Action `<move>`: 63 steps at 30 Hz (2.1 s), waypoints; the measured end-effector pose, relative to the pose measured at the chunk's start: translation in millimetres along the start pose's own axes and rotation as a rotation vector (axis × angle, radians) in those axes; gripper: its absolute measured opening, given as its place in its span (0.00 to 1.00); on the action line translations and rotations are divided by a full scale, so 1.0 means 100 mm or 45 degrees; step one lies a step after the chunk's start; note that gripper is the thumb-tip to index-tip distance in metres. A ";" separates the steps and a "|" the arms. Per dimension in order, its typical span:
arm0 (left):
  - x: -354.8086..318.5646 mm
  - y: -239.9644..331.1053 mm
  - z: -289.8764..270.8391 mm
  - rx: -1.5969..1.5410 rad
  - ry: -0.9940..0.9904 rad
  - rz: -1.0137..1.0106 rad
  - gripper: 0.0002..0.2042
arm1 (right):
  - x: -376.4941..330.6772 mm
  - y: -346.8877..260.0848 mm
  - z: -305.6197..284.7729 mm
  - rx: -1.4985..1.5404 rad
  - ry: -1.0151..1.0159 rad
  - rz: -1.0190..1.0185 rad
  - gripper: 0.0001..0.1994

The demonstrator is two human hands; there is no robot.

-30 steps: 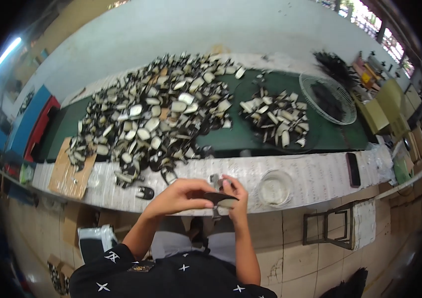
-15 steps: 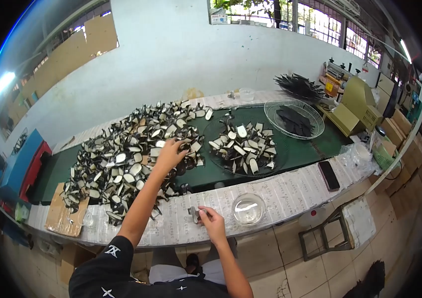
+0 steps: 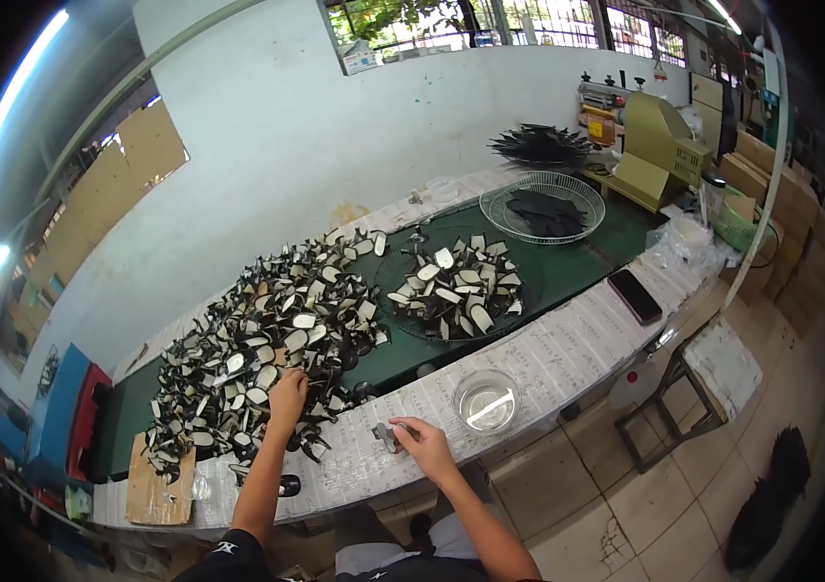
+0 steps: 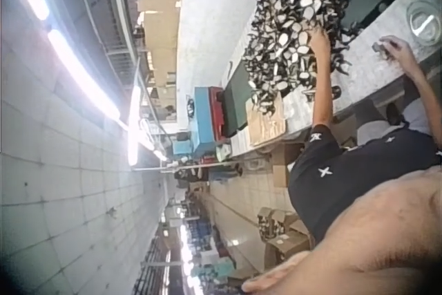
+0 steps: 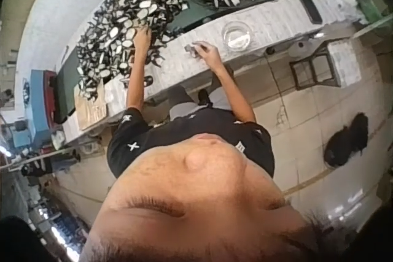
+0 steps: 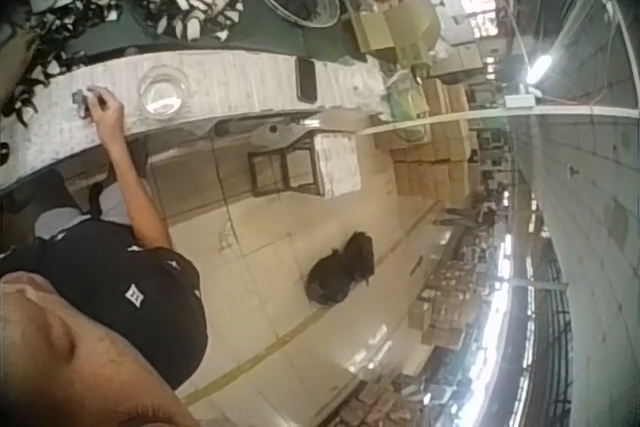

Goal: Applying adhesive to the edges of shoe heel components using a small brush.

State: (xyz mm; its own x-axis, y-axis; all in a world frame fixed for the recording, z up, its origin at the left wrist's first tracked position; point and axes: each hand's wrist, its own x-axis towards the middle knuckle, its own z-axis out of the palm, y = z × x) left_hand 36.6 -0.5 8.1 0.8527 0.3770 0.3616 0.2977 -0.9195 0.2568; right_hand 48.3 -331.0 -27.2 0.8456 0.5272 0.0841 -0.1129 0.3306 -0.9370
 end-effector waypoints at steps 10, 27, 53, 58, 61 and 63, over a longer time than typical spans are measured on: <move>0.06 -0.39 -0.36 -0.281 0.468 -0.137 0.09 | 0.07 -0.01 -0.11 0.773 -0.003 0.055 0.15; 0.07 -0.36 -0.22 -0.275 0.039 -0.154 0.08 | 0.06 0.04 -0.21 0.914 -0.075 0.228 0.21; -2.27 1.50 -1.07 -2.270 -0.771 -0.693 0.14 | 0.16 0.26 -0.15 0.917 -0.165 0.180 0.18; -1.91 2.14 -1.95 -2.916 -1.116 1.172 0.08 | 0.22 0.17 -0.19 0.933 -0.224 0.208 0.17; -1.61 2.63 -2.67 -2.963 -1.533 2.019 0.06 | 0.18 0.11 -0.17 0.879 -0.207 0.138 0.17; -1.69 2.98 -2.83 -3.024 -1.579 2.292 0.07 | 0.19 0.04 -0.15 0.861 -0.193 0.153 0.17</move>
State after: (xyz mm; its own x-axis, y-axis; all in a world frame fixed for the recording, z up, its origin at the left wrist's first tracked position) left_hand -140.7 -306.5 277.2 -0.1401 -0.3481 0.9269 0.1570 0.9165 0.3679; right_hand 71.8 -330.6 -34.7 0.7303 0.6777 0.0859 -0.5422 0.6515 -0.5306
